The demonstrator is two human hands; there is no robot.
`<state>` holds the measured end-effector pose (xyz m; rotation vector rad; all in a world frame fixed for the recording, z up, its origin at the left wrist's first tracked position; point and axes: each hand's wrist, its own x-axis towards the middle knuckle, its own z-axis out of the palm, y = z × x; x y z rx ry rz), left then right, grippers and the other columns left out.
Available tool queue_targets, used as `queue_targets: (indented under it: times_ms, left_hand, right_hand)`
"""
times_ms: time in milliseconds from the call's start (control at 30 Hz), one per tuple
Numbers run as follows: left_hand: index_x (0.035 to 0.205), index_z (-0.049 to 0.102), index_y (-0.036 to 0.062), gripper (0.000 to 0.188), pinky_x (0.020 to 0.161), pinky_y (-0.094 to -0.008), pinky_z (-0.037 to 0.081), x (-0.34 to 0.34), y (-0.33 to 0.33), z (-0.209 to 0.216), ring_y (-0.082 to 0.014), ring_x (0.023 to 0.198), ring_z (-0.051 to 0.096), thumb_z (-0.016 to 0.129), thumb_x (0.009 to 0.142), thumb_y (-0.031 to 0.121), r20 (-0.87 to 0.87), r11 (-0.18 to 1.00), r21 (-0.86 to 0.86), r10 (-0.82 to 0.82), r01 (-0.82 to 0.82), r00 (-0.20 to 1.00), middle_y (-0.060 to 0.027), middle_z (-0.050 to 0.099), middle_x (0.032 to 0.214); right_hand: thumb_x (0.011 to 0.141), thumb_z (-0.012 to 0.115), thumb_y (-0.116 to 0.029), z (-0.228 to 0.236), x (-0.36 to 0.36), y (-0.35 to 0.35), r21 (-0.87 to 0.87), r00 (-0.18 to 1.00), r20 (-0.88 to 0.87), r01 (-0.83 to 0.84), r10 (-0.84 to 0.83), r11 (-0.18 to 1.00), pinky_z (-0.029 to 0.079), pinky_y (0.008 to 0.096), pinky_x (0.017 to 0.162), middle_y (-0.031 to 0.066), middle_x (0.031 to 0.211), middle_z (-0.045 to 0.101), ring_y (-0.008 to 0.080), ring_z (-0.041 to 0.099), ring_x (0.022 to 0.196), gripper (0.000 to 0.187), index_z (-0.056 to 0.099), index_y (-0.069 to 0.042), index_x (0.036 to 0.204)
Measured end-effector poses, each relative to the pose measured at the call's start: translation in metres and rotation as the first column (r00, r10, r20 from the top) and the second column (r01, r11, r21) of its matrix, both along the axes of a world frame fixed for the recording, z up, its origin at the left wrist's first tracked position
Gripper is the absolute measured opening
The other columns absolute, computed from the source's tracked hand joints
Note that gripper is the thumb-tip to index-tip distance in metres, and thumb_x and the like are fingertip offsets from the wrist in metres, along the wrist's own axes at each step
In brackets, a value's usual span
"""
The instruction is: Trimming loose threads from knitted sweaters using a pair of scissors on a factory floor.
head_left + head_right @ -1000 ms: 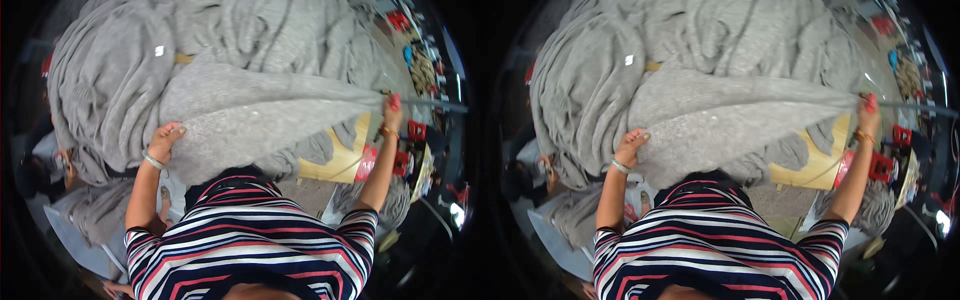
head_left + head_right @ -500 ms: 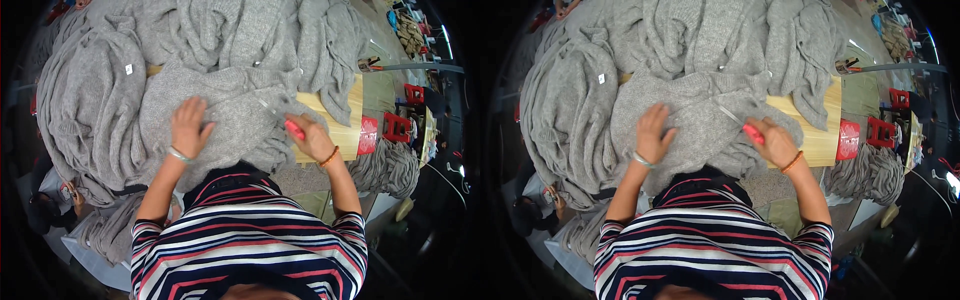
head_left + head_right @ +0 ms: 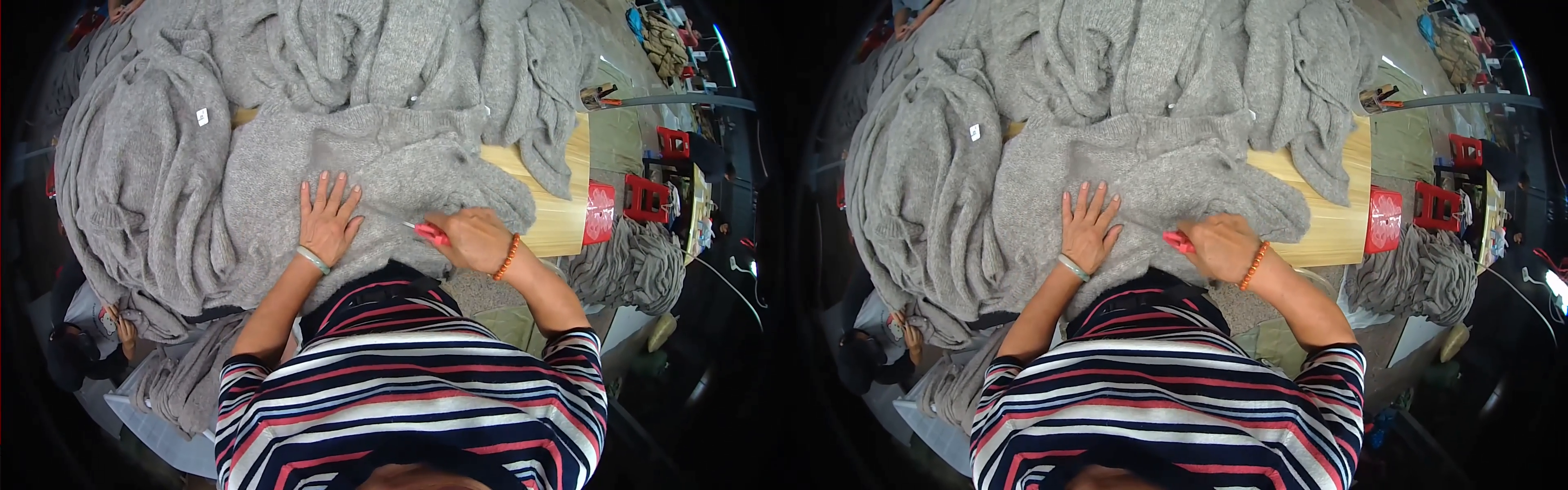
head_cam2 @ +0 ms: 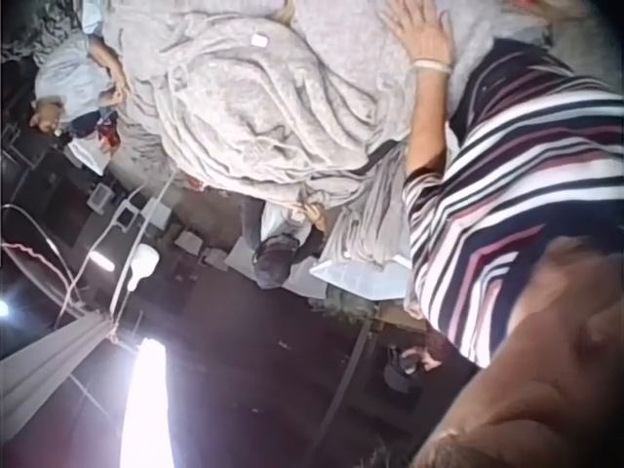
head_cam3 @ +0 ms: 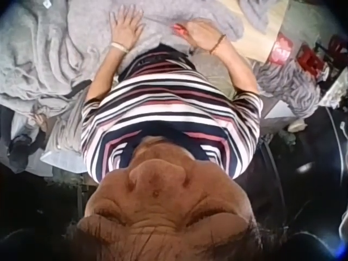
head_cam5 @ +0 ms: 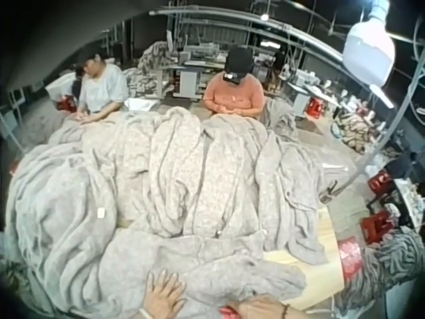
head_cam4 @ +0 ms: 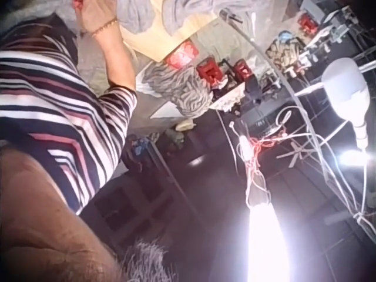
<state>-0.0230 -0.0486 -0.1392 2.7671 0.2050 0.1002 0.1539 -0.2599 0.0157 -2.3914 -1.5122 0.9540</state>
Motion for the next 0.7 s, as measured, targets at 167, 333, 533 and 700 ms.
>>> queue_targets:
  times_ms: [167,333,533,700]
  left_hand:
    - [0.144,0.054,0.0178,0.057,0.120,-0.0635,0.011,-0.002,-0.001,0.000,-0.0406,0.149,0.025,0.065,0.091,0.035,0.015,1.000,0.015,0.003,-0.004,1.000,-0.0092,0.038,0.160]
    - [0.143,0.056,0.0197,0.055,0.120,-0.0635,0.010,-0.004,0.002,-0.001,-0.0435,0.149,0.024,0.065,0.092,0.037,0.018,1.000,0.008,0.018,-0.018,1.000,-0.0091,0.042,0.157]
    - [0.143,0.057,0.0181,0.056,0.120,-0.0616,0.011,-0.003,0.003,0.000,-0.0423,0.149,0.025,0.067,0.090,0.034,0.060,1.000,-0.012,0.020,-0.020,0.998,-0.0151,0.039,0.158]
    - [0.139,0.059,0.0145,0.053,0.117,-0.0535,0.024,-0.001,0.017,0.009,-0.0374,0.139,0.041,0.070,0.088,0.026,0.159,0.971,-0.235,0.079,-0.040,0.984,-0.0175,0.049,0.149]
  right_hand:
    - [0.087,0.066,-0.022,-0.008,-0.006,0.018,0.015,1.000,0.026,-0.011,0.011,1.000,0.054,0.0484,0.067,0.0212,0.074,0.068,0.0398,0.070,0.075,0.018,0.067,-0.005,0.093]
    - [0.086,0.065,-0.020,-0.012,-0.003,0.018,0.014,0.999,0.035,-0.021,0.020,1.000,0.055,0.0485,0.067,0.0210,0.075,0.069,0.0398,0.070,0.075,0.017,0.067,-0.003,0.091]
    - [0.090,0.066,-0.026,-0.016,-0.002,0.013,-0.010,0.999,0.050,-0.013,0.014,1.000,0.053,0.0499,0.067,0.0220,0.076,0.068,0.0416,0.069,0.076,0.026,0.066,-0.008,0.109]
    - [0.091,0.065,-0.024,-0.011,-0.008,0.007,-0.029,0.999,-0.023,0.034,-0.034,0.999,0.054,0.0487,0.068,0.0211,0.083,0.070,0.0406,0.069,0.080,0.027,0.064,-0.008,0.113]
